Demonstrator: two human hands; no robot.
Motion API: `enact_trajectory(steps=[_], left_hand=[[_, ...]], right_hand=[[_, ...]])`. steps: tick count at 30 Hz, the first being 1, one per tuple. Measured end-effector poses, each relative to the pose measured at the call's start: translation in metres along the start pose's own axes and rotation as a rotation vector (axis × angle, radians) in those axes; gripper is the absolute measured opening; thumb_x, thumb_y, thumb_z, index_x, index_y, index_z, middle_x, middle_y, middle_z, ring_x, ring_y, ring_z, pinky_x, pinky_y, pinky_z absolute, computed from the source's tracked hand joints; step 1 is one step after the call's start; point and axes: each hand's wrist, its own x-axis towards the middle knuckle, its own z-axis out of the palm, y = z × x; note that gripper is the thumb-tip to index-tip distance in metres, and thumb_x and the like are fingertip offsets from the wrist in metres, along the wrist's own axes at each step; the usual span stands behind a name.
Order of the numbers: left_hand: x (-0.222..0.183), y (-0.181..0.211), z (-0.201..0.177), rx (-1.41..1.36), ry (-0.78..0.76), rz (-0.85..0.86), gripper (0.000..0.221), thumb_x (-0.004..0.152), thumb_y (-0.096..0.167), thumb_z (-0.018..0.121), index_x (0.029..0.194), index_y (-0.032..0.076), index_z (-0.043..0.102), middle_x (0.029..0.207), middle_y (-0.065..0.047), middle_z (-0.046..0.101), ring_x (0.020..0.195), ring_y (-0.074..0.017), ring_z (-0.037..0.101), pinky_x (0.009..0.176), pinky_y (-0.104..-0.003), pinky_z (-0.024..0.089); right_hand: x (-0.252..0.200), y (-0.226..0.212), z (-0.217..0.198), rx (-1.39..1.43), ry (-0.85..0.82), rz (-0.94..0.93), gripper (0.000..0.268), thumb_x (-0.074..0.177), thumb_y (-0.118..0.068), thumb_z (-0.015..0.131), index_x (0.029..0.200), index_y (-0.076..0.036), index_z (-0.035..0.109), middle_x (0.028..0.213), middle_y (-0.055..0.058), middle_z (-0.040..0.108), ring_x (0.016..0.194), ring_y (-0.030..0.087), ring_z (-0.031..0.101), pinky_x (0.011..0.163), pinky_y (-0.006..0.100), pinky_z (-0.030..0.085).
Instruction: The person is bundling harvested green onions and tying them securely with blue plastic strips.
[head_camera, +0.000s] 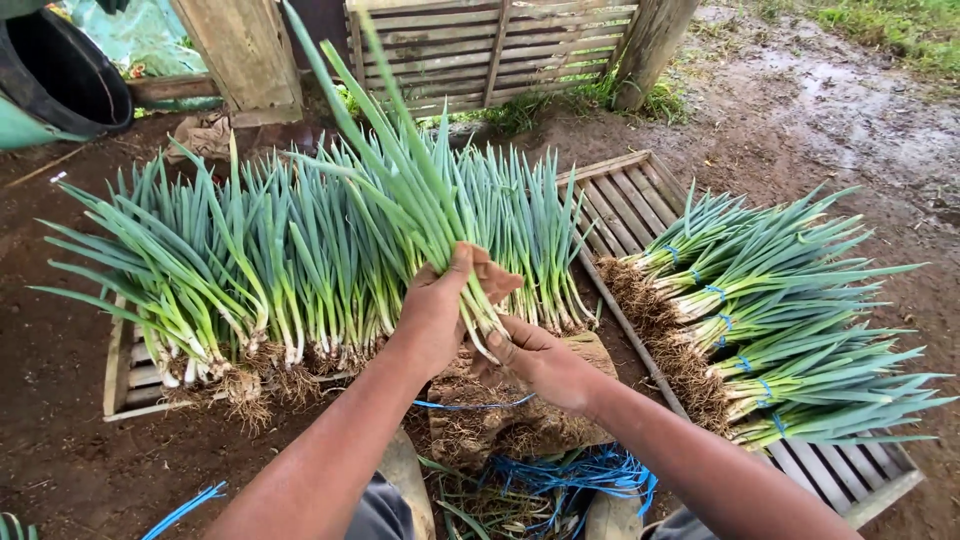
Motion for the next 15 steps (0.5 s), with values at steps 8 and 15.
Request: enact_trajectory(steps=[8,15], left_hand=[[-0.022,0.012,0.015,0.265,0.144,0.078,0.043,0.112,0.032,0.039,0.085,0.006,0.061,0.087,-0.014,0.057,0.113,-0.0355,0.064,0.115,-0.062,0.028],[0.019,-0.017,-0.019,0.087,0.149,0.098,0.032,0.113,0.033,0.036,0.098,0.011,0.053,0.076,-0.002,0.046,0.075,-0.0214,0.061,0.097,-0.053,0.056]], right_hand=[[0.021,0.017,-0.017,-0.989,0.416,-0.672,0.029,0.090,-0.024,0.076,0.111,-0.007,0.066,0.092,0.009,0.067,0.085,0.030,0.073,0.073,0.040,0.059],[0.020,0.006,-0.023,-0.414,0.363,-0.438,0.002,0.097,-0.001,0.062,0.099,-0.002,0.064,0.076,0.013,0.067,0.061,0.019,0.068,0.059,0.034,0.060]])
